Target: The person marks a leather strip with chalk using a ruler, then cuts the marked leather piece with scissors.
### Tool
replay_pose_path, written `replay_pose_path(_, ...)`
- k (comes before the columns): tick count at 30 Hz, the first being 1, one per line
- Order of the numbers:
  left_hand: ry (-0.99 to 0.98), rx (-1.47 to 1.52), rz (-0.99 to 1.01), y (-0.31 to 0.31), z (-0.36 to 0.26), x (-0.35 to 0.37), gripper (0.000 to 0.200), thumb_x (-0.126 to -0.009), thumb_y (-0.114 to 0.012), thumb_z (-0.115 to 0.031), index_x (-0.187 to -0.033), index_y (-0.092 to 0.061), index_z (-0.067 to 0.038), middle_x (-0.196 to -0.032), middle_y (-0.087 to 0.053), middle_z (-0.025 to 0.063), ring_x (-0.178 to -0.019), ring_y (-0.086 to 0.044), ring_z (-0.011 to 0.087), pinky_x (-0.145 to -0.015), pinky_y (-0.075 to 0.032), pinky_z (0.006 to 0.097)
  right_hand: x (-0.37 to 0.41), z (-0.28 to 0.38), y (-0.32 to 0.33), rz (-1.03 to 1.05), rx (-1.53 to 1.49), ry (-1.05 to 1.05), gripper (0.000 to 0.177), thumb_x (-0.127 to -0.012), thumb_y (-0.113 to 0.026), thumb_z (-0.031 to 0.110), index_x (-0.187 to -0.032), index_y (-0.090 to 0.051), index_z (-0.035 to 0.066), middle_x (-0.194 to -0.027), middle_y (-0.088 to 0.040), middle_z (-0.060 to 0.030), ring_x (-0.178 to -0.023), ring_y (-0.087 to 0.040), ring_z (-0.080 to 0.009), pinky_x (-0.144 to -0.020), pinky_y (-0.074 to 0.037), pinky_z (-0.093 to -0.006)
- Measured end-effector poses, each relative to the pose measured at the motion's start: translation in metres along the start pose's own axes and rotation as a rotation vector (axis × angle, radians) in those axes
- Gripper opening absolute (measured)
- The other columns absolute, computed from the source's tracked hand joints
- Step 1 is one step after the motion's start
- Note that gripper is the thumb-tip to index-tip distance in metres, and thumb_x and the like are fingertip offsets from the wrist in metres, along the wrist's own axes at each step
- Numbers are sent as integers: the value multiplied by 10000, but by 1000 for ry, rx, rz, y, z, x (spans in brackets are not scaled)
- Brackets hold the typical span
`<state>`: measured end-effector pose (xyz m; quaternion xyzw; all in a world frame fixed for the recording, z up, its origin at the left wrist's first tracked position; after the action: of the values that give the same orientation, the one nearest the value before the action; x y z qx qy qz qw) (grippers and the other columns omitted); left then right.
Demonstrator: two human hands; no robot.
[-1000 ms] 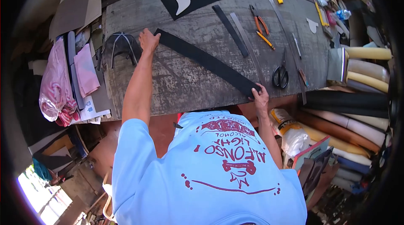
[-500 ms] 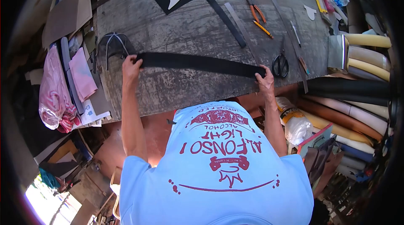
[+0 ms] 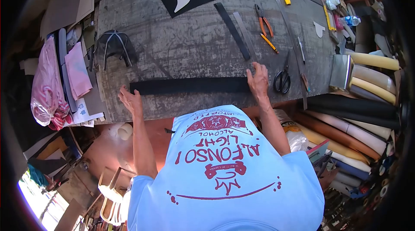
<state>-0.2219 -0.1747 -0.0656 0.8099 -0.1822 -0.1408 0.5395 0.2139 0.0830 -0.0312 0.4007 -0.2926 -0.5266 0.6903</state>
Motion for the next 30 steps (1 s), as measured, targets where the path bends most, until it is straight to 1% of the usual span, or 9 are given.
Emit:
replay_pose_path(2,-53,-165,-118,8,-24,9,541,-798,-726,-72,-1300,-527,-34,-1202,-548,182,-1190,-521,353,-985,-430,458,-27,12,-7,-7,71,-5,392,-866,-733,194,-1204,-620,32,-1111,-603,-180,-1099,-570,-379,-940,-482,-459)
replay_pose_path(5,-225,-22,-117,12,-56,16,545,-807,-707,-62,-1320,-525,-30,-1280,-509,197,-1213,-508,375,-1007,-435,446,-51,14,-15,45,184,-59,377,-860,-743,211,-1181,-637,45,-1106,-616,-171,-1089,-583,-369,-924,-495,-463)
replay_pose_path(10,-276,412,302,7,-137,39,442,-836,-677,-48,-1263,-570,-7,-1273,-526,212,-1219,-518,403,-1031,-439,443,-53,-1,-22,87,217,-33,324,-845,-755,212,-1114,-654,62,-1076,-638,-150,-1065,-600,-358,-897,-507,-475)
replay_pose_path(15,-567,562,452,-1,-199,69,381,-863,-660,-53,-1234,-580,-17,-1251,-539,180,-1103,-592,367,-927,-504,419,-52,6,-15,58,120,-84,286,-830,-745,183,-1068,-649,56,-1040,-645,-151,-1040,-607,-348,-865,-507,-462)
replay_pose_path(17,-551,557,537,4,-215,76,380,-870,-667,-47,-1241,-591,-33,-1259,-540,153,-1069,-616,321,-878,-526,384,-52,1,-16,50,71,-101,263,-827,-735,164,-1052,-650,57,-1024,-648,-151,-1021,-612,-343,-850,-505,-456)
replay_pose_path(19,-571,581,556,3,-223,82,347,-889,-667,-54,-1231,-607,-38,-1237,-559,132,-1024,-639,268,-821,-544,360,-52,-5,-17,51,5,-91,227,-828,-722,141,-1027,-654,58,-994,-653,-149,-999,-618,-338,-836,-502,-450)
replay_pose_path(22,-544,665,631,1,-226,86,307,-895,-657,-82,-1194,-612,-28,-1186,-574,146,-964,-646,298,-800,-533,391,-51,-12,-18,36,-112,-94,158,-831,-702,109,-971,-656,53,-924,-647,-142,-962,-625,-333,-823,-499,-447)
replay_pose_path(25,-531,698,680,-3,-226,89,285,-901,-652,-81,-1178,-628,-21,-1130,-603,137,-937,-654,275,-800,-536,377,-50,-15,-21,-25,-144,-10,102,-843,-688,108,-884,-657,20,-853,-645,-152,-819,-651,-307,-781,-522,-407)
replay_pose_path(30,-560,657,688,-10,-219,94,264,-919,-654,-70,-1176,-642,-10,-1101,-622,121,-941,-666,219,-823,-546,337,-45,-12,-24,-63,-86,84,105,-832,-683,73,-894,-631,7,-863,-637,-148,-850,-642,-311,-786,-517,-417)
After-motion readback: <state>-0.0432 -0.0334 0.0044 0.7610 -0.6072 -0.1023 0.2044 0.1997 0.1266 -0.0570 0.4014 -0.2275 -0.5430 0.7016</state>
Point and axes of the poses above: each hand's wrist, its own x-axis away from the middle knuckle, its own y-axis out of the back of the hand, z = x × y, the point moved 1 cm from there along -x, towards the middle knuckle
